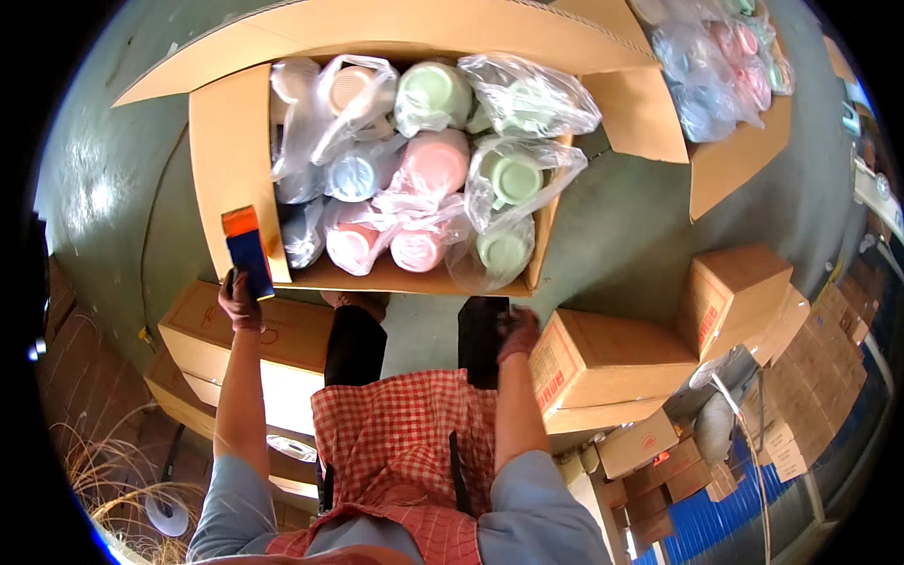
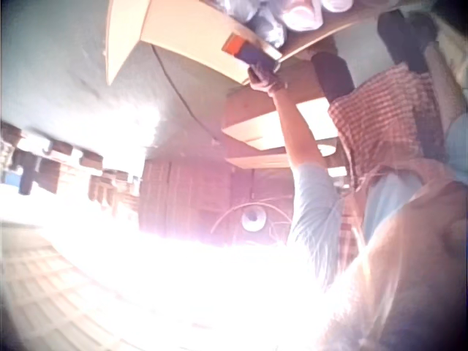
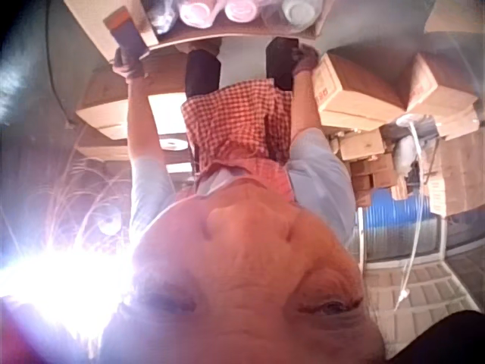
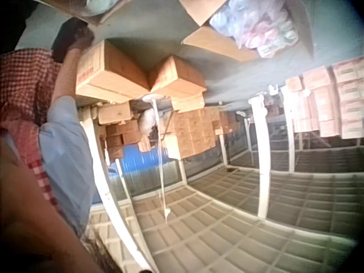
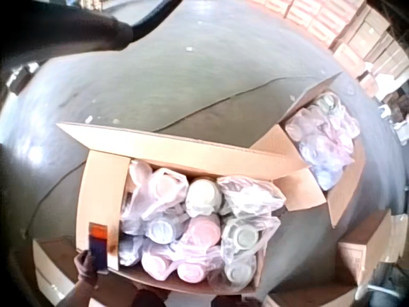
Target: The person is packing plastic bowls into cardboard boxes in a warehouse. They fold the flaps of the boxes and seal them with a tape dispenser. The person moves between several boxes, repeating the process of closing and taping each one.
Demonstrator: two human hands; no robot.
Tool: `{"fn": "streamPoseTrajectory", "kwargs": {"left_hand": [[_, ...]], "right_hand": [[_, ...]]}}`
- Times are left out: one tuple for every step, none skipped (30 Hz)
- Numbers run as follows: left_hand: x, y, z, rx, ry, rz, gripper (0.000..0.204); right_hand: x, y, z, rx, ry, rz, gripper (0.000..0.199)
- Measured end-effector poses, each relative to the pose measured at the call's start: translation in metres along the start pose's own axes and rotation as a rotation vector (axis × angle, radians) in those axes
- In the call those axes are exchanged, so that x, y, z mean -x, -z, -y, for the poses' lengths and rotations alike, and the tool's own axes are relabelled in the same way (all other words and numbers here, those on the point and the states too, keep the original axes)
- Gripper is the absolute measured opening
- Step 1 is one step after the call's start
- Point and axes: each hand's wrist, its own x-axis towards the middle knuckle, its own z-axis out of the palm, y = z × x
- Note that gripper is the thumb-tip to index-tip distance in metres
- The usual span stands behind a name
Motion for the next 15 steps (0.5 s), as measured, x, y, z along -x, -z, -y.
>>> {"fn": "streamPoseTrajectory", "kwargs": {"left_hand": [[0.003,0.003,-0.001,0.053,0.000,-0.004,0.031],[0.007,0.007,-0.002,0.084,-0.011,-0.003,0.033],[0.012,0.000,-0.010,0.075,-0.023,0.022,0.035],[0.018,-0.006,-0.019,0.058,-0.040,0.028,0.036],[0.021,-0.012,-0.028,0.050,-0.056,0.047,0.038],[0.017,-0.017,-0.035,0.017,-0.094,0.204,0.050],[0.013,-0.033,-0.046,-0.024,-0.173,0.310,0.053],[0.013,-0.029,-0.063,-0.108,-0.261,0.343,0.057],[0.010,-0.022,-0.073,-0.189,-0.337,0.367,0.060],[0.001,-0.031,-0.082,-0.133,-0.397,0.378,0.067],[-0.012,-0.039,-0.092,-0.146,-0.451,0.389,0.060],[-0.013,-0.064,-0.117,-0.014,-0.390,0.451,0.049],[-0.024,-0.075,-0.127,0.100,-0.328,0.461,0.044],[-0.037,-0.093,-0.142,0.086,-0.369,0.467,0.043],[-0.040,-0.119,-0.160,0.148,-0.374,0.378,0.039]], "right_hand": [[-0.027,0.026,0.006,-0.148,0.108,-0.112,0.018],[-0.028,0.027,0.020,-0.128,0.213,-0.122,0.021],[-0.053,0.048,0.026,-0.099,0.159,-0.113,0.025],[-0.072,0.047,0.031,-0.002,0.056,-0.148,0.029],[-0.093,0.052,0.034,-0.087,-0.035,-0.036,0.035],[-0.116,0.063,0.032,-0.182,-0.115,0.066,0.042],[-0.136,0.075,0.030,-0.302,-0.164,0.309,0.058],[-0.119,0.033,0.038,-0.259,-0.200,0.230,0.064],[-0.085,-0.016,0.053,-0.198,-0.230,0.153,0.070],[-0.073,-0.018,0.053,-0.427,-0.199,0.204,0.070],[-0.062,-0.012,0.051,-0.660,-0.162,0.251,0.071],[-0.055,-0.008,0.052,-0.888,-0.123,0.302,0.071],[-0.043,-0.005,0.055,-1.049,-0.069,0.308,0.065],[-0.040,0.004,0.059,-1.194,-0.075,0.543,0.062],[-0.037,0.009,0.062,-1.329,-0.082,0.786,0.060]]}}
